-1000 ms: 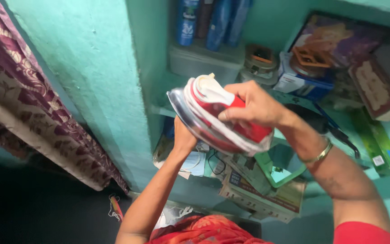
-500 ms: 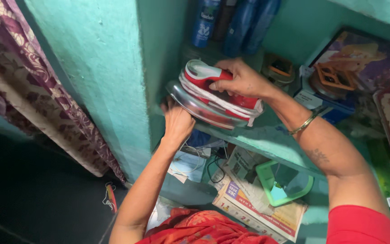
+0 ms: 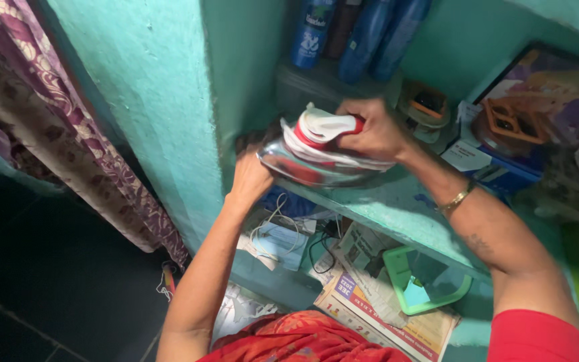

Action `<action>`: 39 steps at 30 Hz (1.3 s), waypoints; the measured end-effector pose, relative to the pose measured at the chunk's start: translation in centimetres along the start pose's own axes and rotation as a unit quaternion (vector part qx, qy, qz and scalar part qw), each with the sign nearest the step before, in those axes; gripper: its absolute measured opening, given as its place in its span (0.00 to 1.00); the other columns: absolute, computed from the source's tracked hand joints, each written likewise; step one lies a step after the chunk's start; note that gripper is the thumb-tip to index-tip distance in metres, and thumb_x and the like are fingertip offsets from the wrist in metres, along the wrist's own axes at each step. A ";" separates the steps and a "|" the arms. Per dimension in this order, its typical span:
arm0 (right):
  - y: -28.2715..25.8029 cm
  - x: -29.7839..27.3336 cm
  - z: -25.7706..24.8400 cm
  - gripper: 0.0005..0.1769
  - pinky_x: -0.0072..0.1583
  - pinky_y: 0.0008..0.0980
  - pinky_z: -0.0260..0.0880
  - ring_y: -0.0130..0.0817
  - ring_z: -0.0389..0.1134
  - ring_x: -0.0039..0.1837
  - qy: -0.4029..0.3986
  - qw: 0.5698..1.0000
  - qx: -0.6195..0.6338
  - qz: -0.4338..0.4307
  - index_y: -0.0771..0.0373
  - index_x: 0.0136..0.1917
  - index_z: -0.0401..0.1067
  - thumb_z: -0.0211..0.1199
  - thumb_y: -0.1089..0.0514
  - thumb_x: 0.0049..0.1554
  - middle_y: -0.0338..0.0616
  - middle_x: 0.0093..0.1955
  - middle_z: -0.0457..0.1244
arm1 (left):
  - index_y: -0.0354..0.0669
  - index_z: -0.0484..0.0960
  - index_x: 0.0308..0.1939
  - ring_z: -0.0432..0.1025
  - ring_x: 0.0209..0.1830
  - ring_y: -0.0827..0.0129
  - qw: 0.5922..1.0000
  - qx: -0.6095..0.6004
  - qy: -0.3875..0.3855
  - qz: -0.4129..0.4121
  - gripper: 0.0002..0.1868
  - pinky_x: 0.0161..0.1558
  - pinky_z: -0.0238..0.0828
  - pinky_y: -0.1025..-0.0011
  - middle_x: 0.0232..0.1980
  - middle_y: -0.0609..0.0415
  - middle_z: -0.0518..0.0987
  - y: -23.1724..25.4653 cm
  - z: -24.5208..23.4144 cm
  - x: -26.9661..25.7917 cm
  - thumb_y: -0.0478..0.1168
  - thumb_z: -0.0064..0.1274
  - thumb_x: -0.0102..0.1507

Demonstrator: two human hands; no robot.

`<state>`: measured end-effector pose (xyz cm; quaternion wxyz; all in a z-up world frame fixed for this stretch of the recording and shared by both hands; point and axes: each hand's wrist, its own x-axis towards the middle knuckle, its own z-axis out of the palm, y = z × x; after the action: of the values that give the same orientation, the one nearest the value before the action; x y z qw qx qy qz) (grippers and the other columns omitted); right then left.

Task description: The person organizes a shelf by moving toiletries, a mirror, and an iron.

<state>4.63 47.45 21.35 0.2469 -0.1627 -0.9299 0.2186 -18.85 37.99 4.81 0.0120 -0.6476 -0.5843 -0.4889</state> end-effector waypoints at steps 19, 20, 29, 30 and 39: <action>-1.8 1.0 0.7 0.16 0.44 0.33 0.71 0.34 0.73 0.41 0.026 0.995 -0.074 0.059 0.67 0.46 0.76 0.73 0.59 0.45 0.51 0.39 0.70 | 0.37 0.71 0.74 0.72 0.58 0.64 0.859 -0.504 -0.064 -0.062 0.33 0.63 0.71 0.68 0.58 0.47 0.76 1.0 -3.2 10.2 0.23 0.52 0.64; -1.8 1.2 0.9 0.17 0.45 0.33 0.71 0.36 0.73 0.40 0.024 0.995 -0.073 0.070 0.67 0.46 0.76 0.73 0.59 0.44 0.51 0.39 0.70 | 0.37 0.69 0.74 0.71 0.60 0.65 0.855 -0.514 -0.042 -0.052 0.33 0.63 0.71 0.69 0.61 0.48 0.75 0.6 -2.9 10.6 0.22 0.52 0.63; -0.4 2.7 2.6 0.23 0.49 0.39 0.71 0.42 0.74 0.47 0.043 0.991 -0.091 0.093 0.66 0.51 0.72 0.75 0.58 0.44 0.52 0.44 0.70 | 0.38 0.67 0.68 0.73 0.61 0.64 0.930 -0.360 0.076 0.018 0.34 0.60 0.76 0.68 0.63 0.47 0.74 0.6 -0.2 12.9 0.20 0.60 0.60; -0.2 2.9 2.8 0.24 0.49 0.39 0.70 0.42 0.74 0.48 0.043 0.988 -0.094 0.111 0.65 0.52 0.72 0.76 0.57 0.44 0.52 0.45 0.70 | 0.38 0.69 0.68 0.74 0.61 0.64 0.951 -0.294 0.089 0.043 0.33 0.60 0.76 0.68 0.62 0.46 0.76 1.0 -0.7 13.0 0.21 0.63 0.61; 1.0 5.1 3.8 0.31 0.51 0.39 0.69 0.41 0.70 0.49 0.098 0.986 -0.091 0.099 0.68 0.52 0.70 0.82 0.54 0.41 0.51 0.45 0.67 | 0.39 0.72 0.65 0.79 0.58 0.61 0.961 -0.253 0.090 0.065 0.28 0.58 0.78 0.67 0.57 0.48 0.81 4.8 -3.7 13.8 0.23 0.59 0.62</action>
<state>-1.41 49.12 19.83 0.2981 -0.2966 -0.8965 0.1397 -19.67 44.54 18.39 -0.0681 -0.6196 -0.3952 -0.6748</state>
